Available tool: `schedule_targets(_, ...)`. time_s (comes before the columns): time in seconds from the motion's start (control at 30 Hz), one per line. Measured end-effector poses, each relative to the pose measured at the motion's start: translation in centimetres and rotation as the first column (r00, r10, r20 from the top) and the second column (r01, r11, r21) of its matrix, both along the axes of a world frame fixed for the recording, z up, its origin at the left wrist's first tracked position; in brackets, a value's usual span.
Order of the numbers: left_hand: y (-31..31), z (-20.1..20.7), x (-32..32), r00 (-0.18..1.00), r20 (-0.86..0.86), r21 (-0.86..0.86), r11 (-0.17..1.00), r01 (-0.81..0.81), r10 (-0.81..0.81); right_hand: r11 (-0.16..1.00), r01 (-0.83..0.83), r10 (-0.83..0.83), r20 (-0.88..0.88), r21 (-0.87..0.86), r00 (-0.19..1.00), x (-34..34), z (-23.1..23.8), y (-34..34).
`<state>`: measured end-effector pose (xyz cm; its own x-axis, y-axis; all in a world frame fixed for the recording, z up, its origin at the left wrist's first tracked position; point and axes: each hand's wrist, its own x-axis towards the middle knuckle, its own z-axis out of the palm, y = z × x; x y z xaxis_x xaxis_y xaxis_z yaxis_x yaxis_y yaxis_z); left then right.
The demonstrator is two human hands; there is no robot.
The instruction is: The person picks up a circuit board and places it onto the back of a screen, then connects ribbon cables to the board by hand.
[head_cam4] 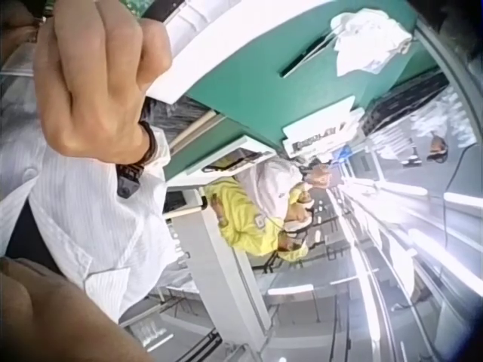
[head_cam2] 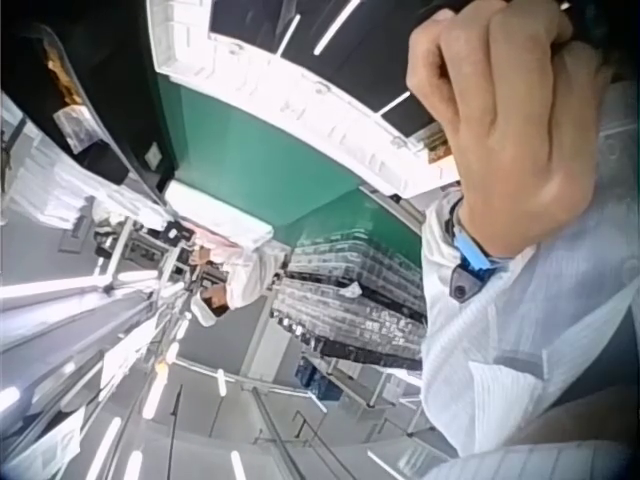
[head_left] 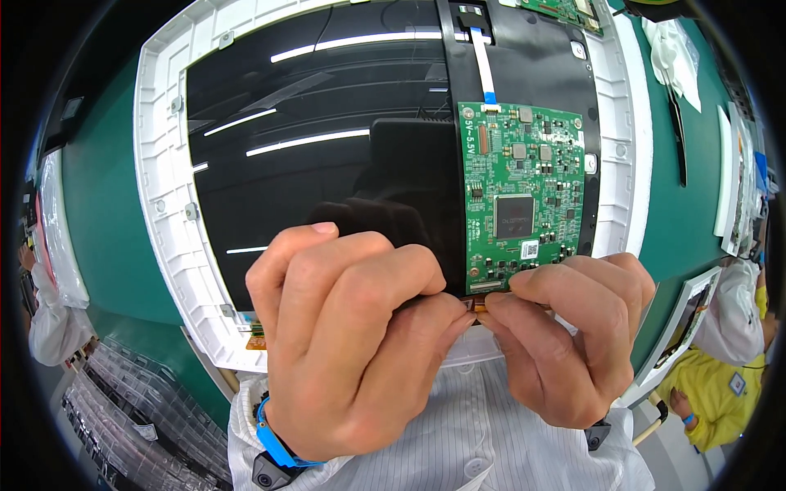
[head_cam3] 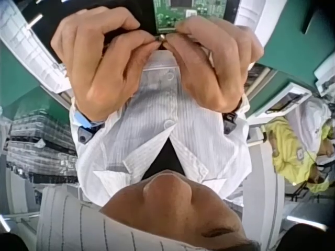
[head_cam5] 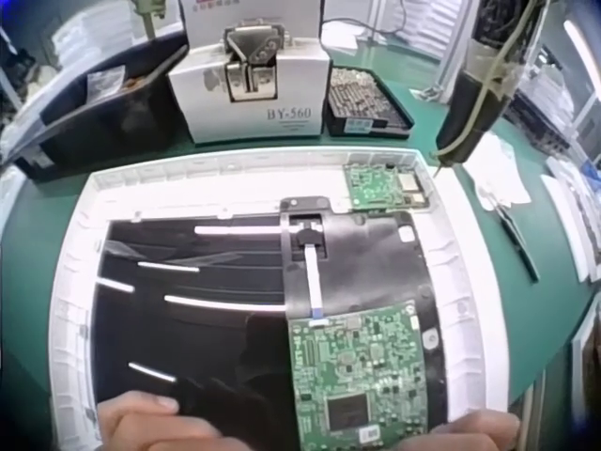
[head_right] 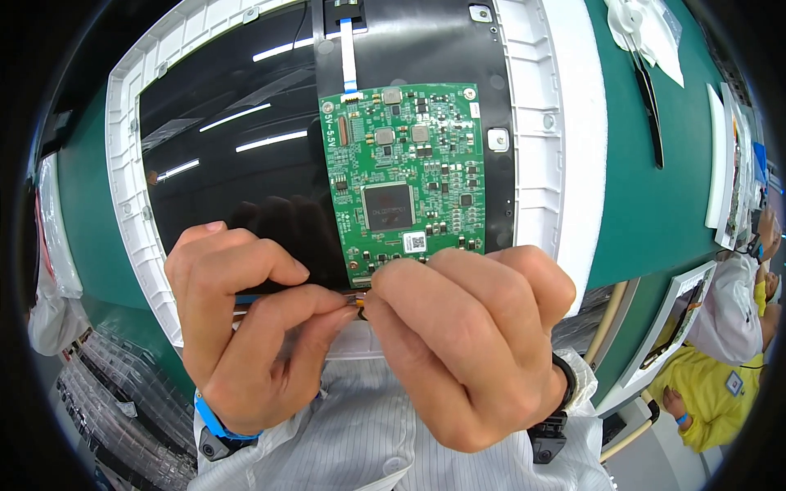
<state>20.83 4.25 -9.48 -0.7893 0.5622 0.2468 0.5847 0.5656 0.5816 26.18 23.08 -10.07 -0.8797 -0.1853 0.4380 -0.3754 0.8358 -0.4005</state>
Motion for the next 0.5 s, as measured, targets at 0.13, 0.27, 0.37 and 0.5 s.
schedule_targets(0.13, 0.07, -0.03, 0.07, 1.000, -0.007, 0.008, 1.000, -0.015, 0.015, 1.000, -0.001, 0.001, -0.018, 0.012, 1.000, 0.00, -0.12, 0.01)
schedule_targets(0.27, 0.25, -0.19, 0.11, 0.999, -0.019, 0.018, 0.999, -0.032, 0.032, 0.999, 0.000, 0.001, -0.028, 0.045, 1.000, 0.03, -0.19, -0.01)
schedule_targets(0.37, 0.30, -0.06, 0.13, 0.999, -0.006, 0.009, 0.999, -0.039, 0.039, 0.998, 0.009, -0.006, -0.041, 0.065, 0.999, 0.12, -0.23, -0.01)
schedule_targets(0.5, 0.42, -0.32, 0.05, 0.998, -0.005, 0.022, 0.998, -0.057, 0.057, 0.997, 0.031, -0.024, -0.085, 0.076, 0.996, 0.21, -0.33, -0.31)
